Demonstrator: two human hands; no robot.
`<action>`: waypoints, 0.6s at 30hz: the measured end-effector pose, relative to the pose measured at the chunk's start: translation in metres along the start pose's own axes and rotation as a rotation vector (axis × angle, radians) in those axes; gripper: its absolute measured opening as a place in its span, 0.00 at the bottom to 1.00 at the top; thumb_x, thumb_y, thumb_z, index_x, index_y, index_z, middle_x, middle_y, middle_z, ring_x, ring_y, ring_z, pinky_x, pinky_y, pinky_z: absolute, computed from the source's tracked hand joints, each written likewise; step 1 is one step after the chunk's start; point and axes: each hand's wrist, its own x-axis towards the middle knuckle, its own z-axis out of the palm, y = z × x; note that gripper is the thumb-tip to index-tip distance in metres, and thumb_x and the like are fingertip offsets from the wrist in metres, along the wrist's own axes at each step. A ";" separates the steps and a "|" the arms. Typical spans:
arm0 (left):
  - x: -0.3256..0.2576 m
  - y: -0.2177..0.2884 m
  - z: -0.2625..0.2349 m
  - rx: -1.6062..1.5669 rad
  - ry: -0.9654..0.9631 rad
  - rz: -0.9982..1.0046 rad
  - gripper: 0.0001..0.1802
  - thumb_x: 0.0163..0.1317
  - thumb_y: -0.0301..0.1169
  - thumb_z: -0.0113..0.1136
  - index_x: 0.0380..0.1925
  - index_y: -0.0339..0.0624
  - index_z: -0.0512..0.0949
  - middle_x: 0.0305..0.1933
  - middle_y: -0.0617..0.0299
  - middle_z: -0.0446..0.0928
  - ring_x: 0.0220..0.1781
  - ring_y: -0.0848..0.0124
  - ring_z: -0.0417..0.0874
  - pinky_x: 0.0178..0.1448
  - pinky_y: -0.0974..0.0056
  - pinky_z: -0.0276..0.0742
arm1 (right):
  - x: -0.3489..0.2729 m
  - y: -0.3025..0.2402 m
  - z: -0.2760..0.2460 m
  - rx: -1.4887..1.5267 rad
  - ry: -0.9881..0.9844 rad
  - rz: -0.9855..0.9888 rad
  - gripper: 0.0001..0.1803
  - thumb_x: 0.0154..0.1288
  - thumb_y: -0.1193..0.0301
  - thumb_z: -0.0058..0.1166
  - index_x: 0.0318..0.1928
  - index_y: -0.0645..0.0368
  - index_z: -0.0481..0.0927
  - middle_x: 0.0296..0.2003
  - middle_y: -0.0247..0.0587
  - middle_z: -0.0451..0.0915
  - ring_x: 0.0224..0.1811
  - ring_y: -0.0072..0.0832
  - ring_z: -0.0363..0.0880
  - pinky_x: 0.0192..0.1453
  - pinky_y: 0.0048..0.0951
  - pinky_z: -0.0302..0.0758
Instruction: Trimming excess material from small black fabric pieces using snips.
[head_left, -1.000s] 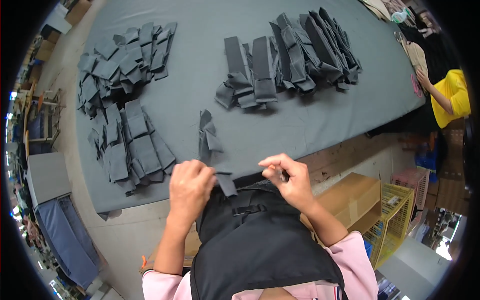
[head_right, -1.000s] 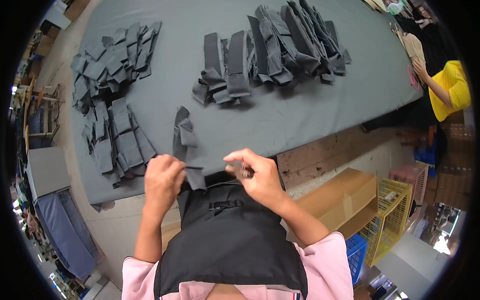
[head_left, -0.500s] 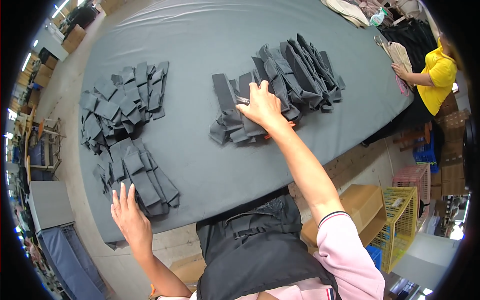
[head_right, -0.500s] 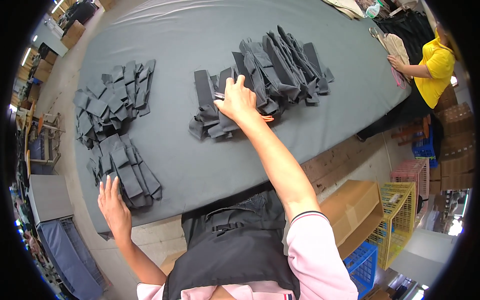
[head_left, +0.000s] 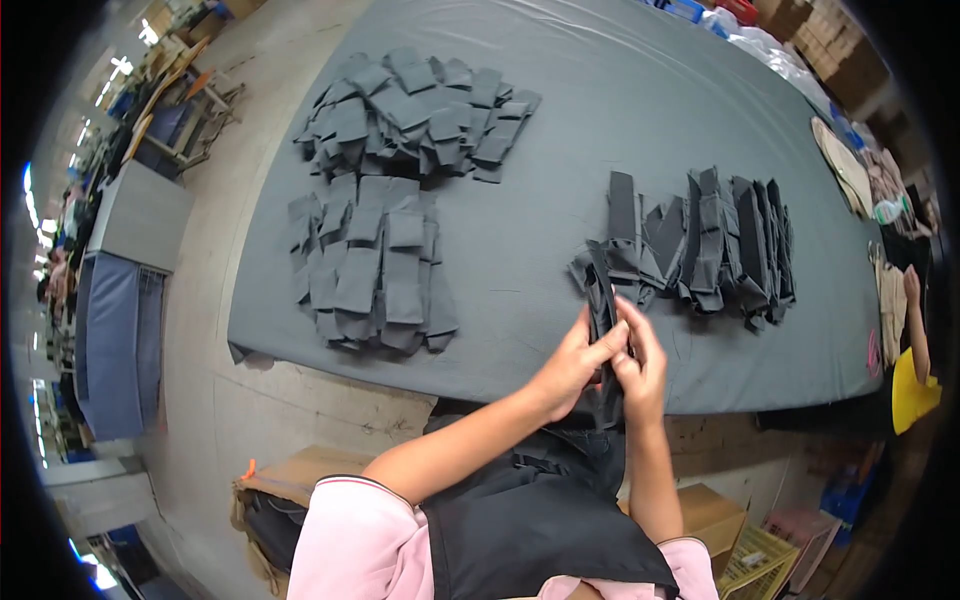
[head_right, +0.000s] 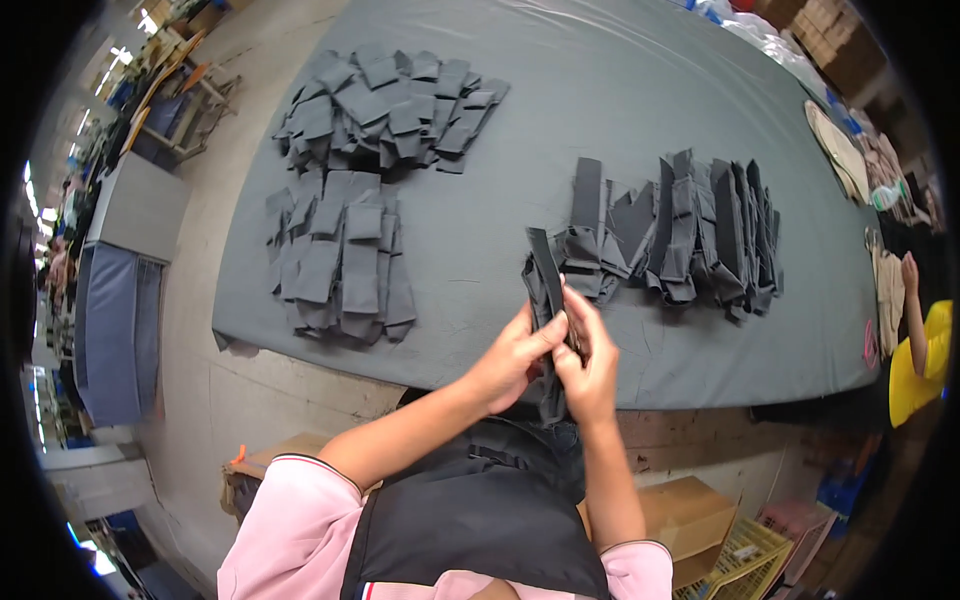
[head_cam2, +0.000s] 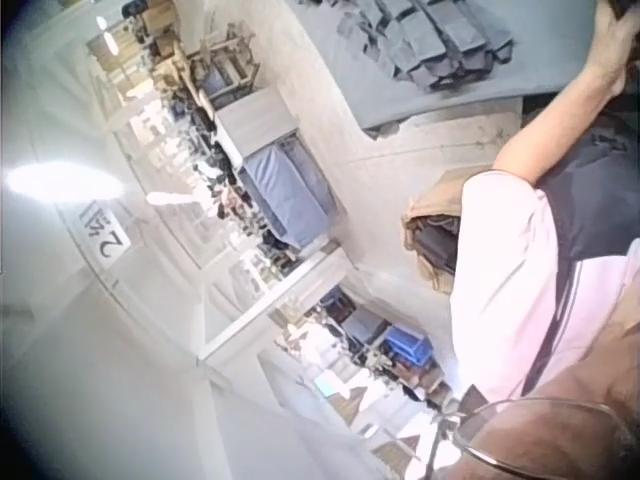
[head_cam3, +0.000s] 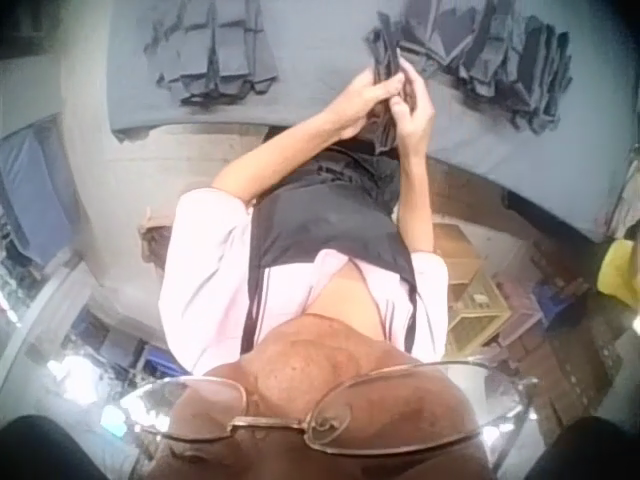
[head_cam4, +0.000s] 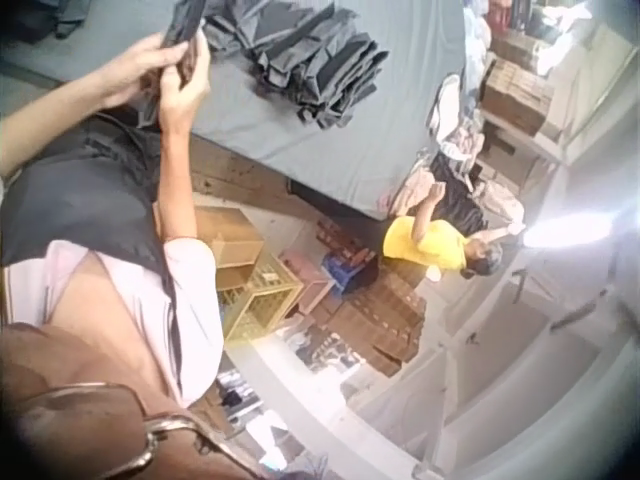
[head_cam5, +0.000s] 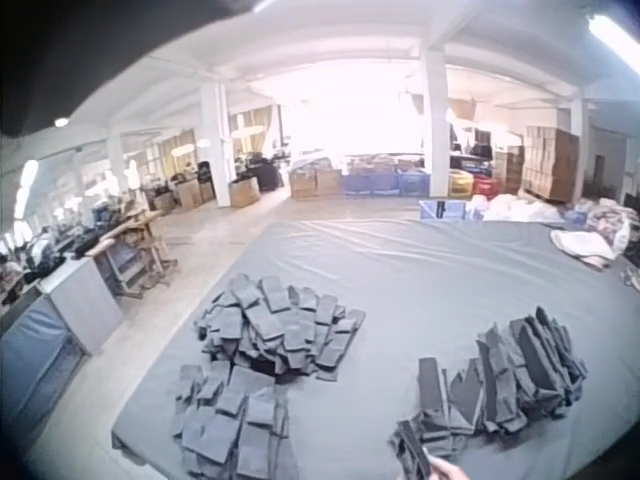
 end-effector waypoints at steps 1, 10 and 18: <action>-0.003 -0.005 -0.003 0.017 -0.020 0.023 0.26 0.66 0.41 0.54 0.61 0.50 0.59 0.44 0.67 0.67 0.41 0.79 0.71 0.39 0.71 0.70 | -0.008 0.004 0.005 -0.051 -0.031 -0.014 0.30 0.55 0.75 0.48 0.60 0.69 0.66 0.51 0.51 0.74 0.52 0.30 0.75 0.56 0.28 0.71; -0.022 0.001 -0.031 -0.010 0.069 0.015 0.36 0.58 0.35 0.64 0.64 0.42 0.59 0.55 0.62 0.67 0.50 0.71 0.74 0.42 0.64 0.79 | -0.015 0.005 0.018 0.030 -0.182 0.166 0.35 0.53 0.78 0.55 0.62 0.71 0.62 0.56 0.50 0.71 0.59 0.31 0.70 0.66 0.32 0.63; -0.032 -0.021 -0.045 0.413 0.266 0.232 0.37 0.57 0.22 0.51 0.68 0.41 0.53 0.60 0.56 0.67 0.62 0.65 0.69 0.63 0.64 0.65 | -0.025 0.018 0.032 0.391 -0.090 0.356 0.26 0.56 0.82 0.49 0.58 0.72 0.68 0.54 0.47 0.74 0.53 0.28 0.75 0.59 0.26 0.69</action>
